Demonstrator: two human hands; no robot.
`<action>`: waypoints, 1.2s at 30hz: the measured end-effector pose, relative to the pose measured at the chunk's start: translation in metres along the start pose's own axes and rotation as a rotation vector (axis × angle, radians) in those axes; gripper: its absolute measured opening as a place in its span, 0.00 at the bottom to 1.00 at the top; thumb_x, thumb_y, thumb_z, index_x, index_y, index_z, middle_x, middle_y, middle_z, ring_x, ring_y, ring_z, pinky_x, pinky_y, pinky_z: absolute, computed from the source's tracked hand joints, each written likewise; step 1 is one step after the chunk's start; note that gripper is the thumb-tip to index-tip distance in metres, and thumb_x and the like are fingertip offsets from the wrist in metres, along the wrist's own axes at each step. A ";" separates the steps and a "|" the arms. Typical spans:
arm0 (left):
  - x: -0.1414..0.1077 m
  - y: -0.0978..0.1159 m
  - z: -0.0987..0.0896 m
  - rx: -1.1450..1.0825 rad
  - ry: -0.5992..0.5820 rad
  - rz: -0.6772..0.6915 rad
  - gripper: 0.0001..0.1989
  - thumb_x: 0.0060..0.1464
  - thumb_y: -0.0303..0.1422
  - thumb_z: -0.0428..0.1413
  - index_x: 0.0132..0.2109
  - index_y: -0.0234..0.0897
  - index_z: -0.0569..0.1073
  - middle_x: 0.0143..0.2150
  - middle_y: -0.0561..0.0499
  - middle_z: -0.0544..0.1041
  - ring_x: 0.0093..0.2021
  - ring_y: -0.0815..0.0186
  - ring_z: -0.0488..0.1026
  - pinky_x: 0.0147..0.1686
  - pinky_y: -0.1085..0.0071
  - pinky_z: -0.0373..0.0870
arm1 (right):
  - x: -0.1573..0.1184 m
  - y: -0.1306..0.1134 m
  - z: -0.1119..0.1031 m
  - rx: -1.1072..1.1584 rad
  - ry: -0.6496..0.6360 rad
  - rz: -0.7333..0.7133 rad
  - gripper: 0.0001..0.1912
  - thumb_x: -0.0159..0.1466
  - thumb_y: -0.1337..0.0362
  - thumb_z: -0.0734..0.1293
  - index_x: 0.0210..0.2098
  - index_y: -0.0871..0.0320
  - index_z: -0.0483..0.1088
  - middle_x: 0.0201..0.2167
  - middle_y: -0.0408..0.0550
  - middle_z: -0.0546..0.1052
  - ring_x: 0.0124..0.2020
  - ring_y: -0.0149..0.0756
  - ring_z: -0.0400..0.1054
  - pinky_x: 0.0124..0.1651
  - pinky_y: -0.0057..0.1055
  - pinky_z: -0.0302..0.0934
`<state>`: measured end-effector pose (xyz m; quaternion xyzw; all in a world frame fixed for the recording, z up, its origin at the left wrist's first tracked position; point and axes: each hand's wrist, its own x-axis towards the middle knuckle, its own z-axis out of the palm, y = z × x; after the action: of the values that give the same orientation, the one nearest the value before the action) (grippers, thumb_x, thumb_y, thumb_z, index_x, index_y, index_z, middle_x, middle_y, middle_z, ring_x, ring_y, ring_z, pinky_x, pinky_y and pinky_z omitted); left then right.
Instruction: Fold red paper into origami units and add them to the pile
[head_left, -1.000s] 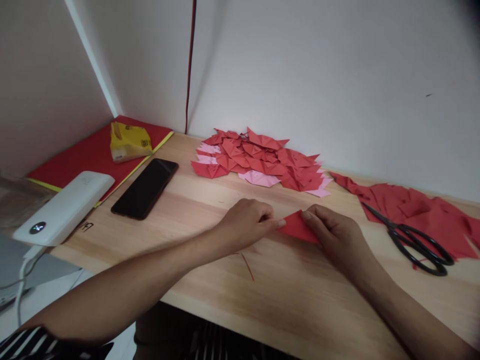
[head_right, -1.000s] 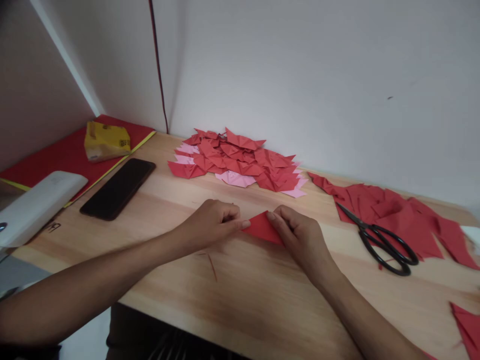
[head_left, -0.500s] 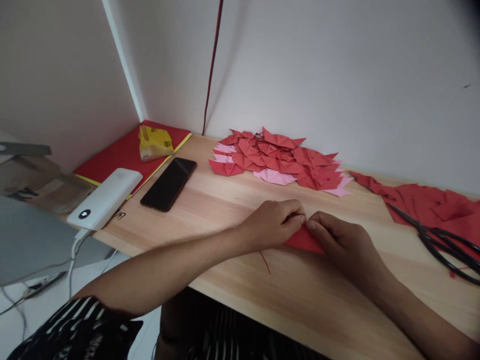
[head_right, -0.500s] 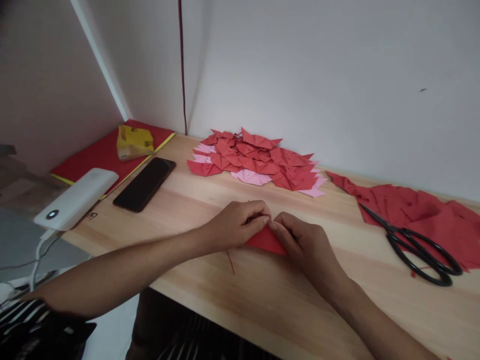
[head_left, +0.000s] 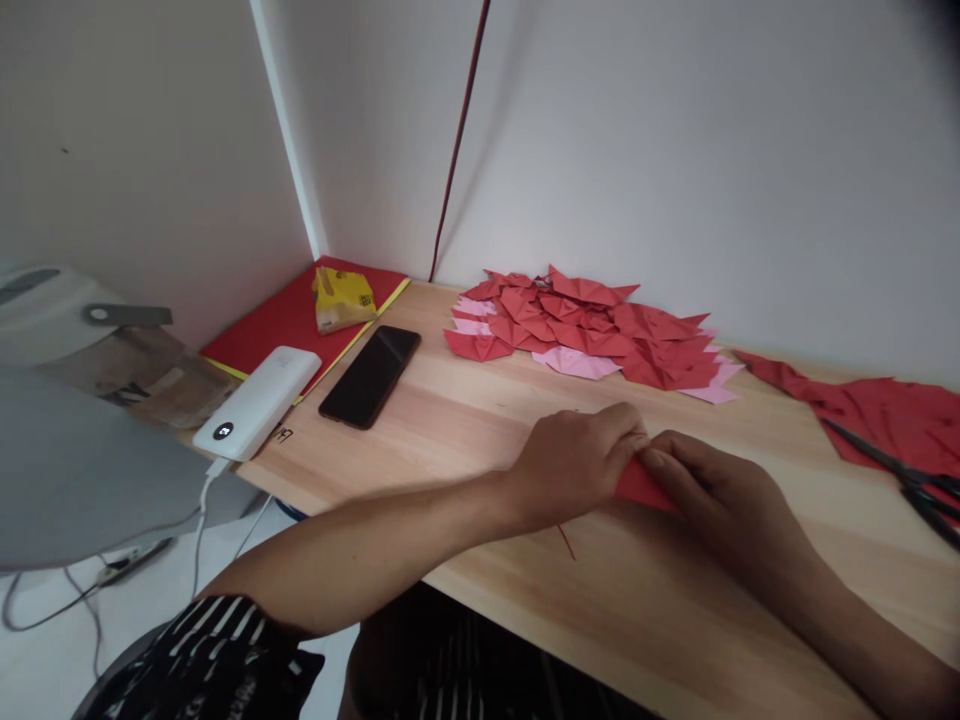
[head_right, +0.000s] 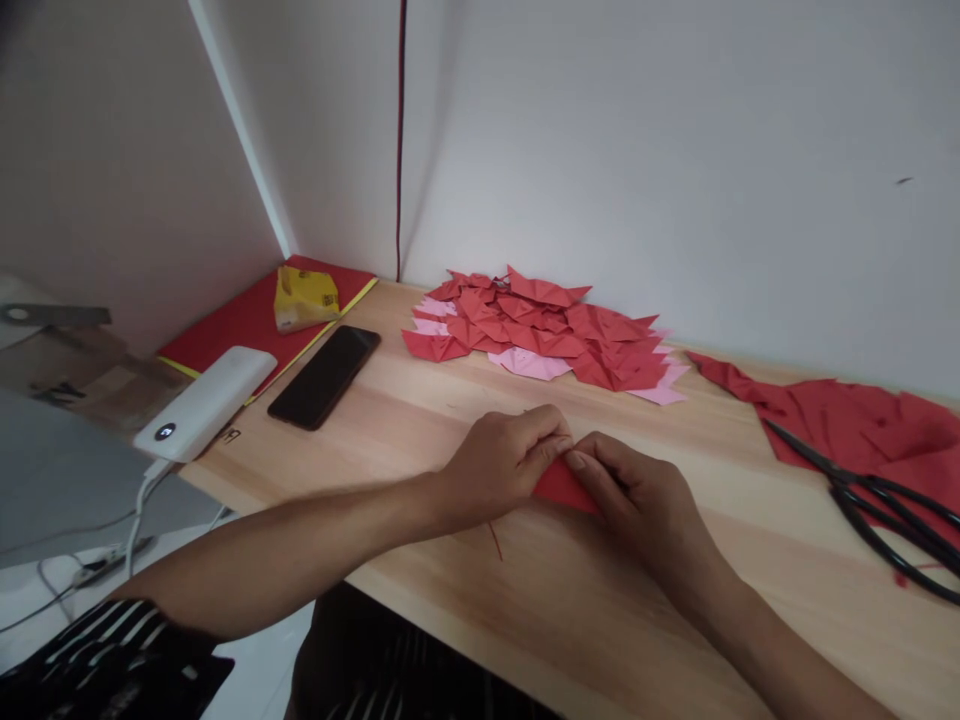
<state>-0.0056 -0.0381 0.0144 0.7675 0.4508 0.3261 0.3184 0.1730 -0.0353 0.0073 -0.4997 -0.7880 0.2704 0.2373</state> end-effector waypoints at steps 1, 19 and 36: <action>0.000 0.000 0.000 0.010 0.002 0.004 0.09 0.62 0.33 0.44 0.34 0.38 0.64 0.31 0.54 0.71 0.32 0.69 0.68 0.35 0.73 0.62 | 0.000 0.000 0.000 0.002 0.009 0.000 0.16 0.65 0.53 0.57 0.26 0.53 0.66 0.19 0.42 0.69 0.22 0.34 0.63 0.25 0.29 0.57; 0.008 -0.008 -0.006 -0.002 0.053 -0.055 0.09 0.60 0.35 0.45 0.32 0.38 0.64 0.26 0.56 0.66 0.28 0.70 0.64 0.31 0.74 0.58 | 0.002 0.004 -0.002 0.183 -0.122 0.045 0.18 0.67 0.54 0.56 0.24 0.56 0.57 0.19 0.38 0.60 0.22 0.29 0.54 0.26 0.26 0.50; 0.009 -0.007 -0.008 0.030 0.133 -0.043 0.11 0.61 0.36 0.44 0.32 0.37 0.64 0.26 0.57 0.64 0.28 0.71 0.62 0.30 0.75 0.56 | 0.005 0.006 0.001 0.293 -0.105 0.105 0.23 0.66 0.48 0.54 0.21 0.55 0.50 0.17 0.35 0.54 0.19 0.26 0.47 0.24 0.26 0.44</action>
<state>-0.0122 -0.0260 0.0154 0.7389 0.4922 0.3628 0.2831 0.1747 -0.0282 0.0032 -0.4853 -0.7244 0.4200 0.2516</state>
